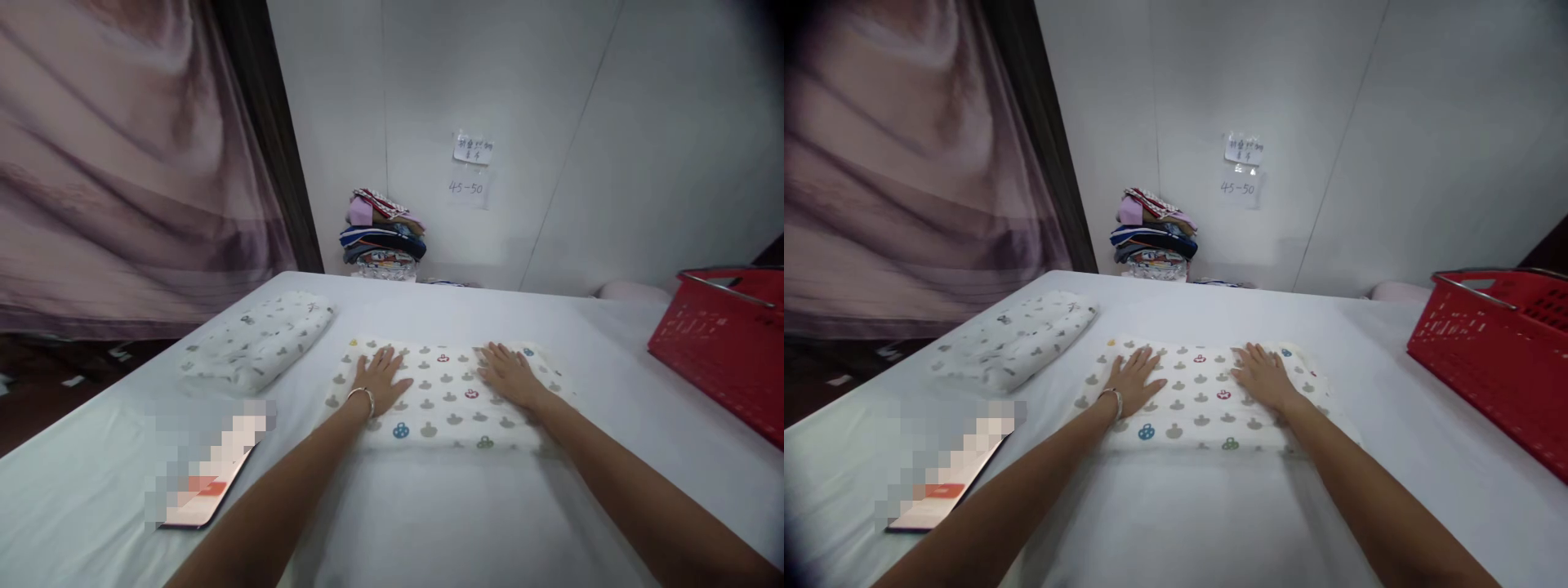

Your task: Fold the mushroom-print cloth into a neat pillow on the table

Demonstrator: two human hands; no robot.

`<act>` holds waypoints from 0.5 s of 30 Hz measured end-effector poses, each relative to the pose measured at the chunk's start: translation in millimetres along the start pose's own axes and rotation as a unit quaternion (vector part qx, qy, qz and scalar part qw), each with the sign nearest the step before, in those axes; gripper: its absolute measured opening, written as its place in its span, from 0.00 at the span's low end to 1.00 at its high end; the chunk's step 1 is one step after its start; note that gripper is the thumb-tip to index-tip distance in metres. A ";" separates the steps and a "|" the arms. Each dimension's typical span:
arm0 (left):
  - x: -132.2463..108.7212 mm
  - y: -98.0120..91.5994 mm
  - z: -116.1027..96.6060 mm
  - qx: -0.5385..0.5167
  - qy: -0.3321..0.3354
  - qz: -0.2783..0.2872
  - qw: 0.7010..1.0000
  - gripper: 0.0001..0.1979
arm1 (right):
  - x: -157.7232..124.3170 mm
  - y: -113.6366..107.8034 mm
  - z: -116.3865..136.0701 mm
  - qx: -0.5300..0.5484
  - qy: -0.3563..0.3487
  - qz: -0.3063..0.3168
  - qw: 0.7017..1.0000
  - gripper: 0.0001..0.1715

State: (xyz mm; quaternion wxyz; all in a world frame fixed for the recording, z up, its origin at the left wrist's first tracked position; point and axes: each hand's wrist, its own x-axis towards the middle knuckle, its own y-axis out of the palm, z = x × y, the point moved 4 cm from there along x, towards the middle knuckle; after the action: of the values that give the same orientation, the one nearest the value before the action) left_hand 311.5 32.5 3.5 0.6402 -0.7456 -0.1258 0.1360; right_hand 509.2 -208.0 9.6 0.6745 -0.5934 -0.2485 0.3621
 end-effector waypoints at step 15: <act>-34.7 -26.6 17.4 -0.085 -0.073 -0.022 0.993 0.31 | -82.8 3.9 -78.8 0.047 0.144 -0.072 0.986 0.38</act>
State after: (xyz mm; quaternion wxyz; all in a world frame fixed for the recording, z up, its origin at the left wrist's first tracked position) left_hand 272.5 40.0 28.7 0.5667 -0.7822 -0.1998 0.1646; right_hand 517.8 -321.6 0.1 0.7549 -0.5873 -0.1736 0.2346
